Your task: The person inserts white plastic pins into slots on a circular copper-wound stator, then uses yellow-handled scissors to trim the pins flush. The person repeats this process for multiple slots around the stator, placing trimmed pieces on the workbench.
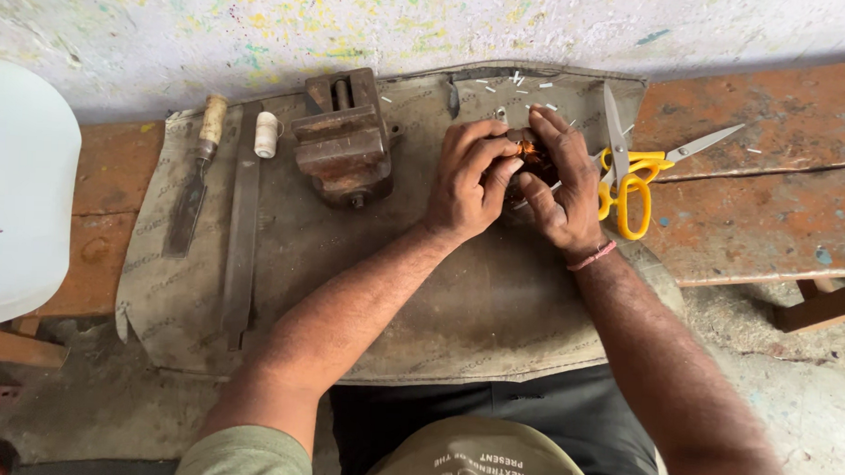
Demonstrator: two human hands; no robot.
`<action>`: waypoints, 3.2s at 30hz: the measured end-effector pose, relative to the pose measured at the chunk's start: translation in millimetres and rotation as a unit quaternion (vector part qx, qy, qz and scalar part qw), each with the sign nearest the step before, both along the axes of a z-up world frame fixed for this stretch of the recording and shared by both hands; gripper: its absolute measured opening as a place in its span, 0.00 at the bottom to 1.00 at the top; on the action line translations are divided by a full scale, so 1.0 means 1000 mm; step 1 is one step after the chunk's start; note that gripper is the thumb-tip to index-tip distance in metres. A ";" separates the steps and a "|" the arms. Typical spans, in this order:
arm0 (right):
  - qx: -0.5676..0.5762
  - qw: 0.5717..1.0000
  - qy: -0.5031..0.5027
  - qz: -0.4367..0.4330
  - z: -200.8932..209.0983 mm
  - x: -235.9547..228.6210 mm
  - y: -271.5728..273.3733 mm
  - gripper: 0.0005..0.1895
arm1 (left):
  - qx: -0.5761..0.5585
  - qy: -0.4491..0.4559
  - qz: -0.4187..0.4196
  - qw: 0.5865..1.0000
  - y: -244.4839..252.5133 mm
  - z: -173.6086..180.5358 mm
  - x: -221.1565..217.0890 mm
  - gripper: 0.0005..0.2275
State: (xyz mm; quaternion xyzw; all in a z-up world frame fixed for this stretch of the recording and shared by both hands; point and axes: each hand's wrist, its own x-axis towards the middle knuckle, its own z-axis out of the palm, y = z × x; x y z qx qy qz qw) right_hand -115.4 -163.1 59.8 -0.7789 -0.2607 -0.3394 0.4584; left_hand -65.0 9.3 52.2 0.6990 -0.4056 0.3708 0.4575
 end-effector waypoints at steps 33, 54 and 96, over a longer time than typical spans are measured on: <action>0.037 0.998 -0.022 -0.049 -0.001 0.014 0.001 0.08 | 0.009 0.177 -0.090 0.980 0.003 0.001 0.020 0.14; -0.235 0.881 0.191 -0.363 -0.026 -0.019 -0.085 0.13 | -0.045 0.353 -0.059 0.933 0.005 -0.023 0.080 0.13; 0.432 0.870 0.237 -0.025 -0.041 -0.038 -0.124 0.18 | 0.629 0.208 -0.047 0.747 -0.148 -0.015 0.038 0.23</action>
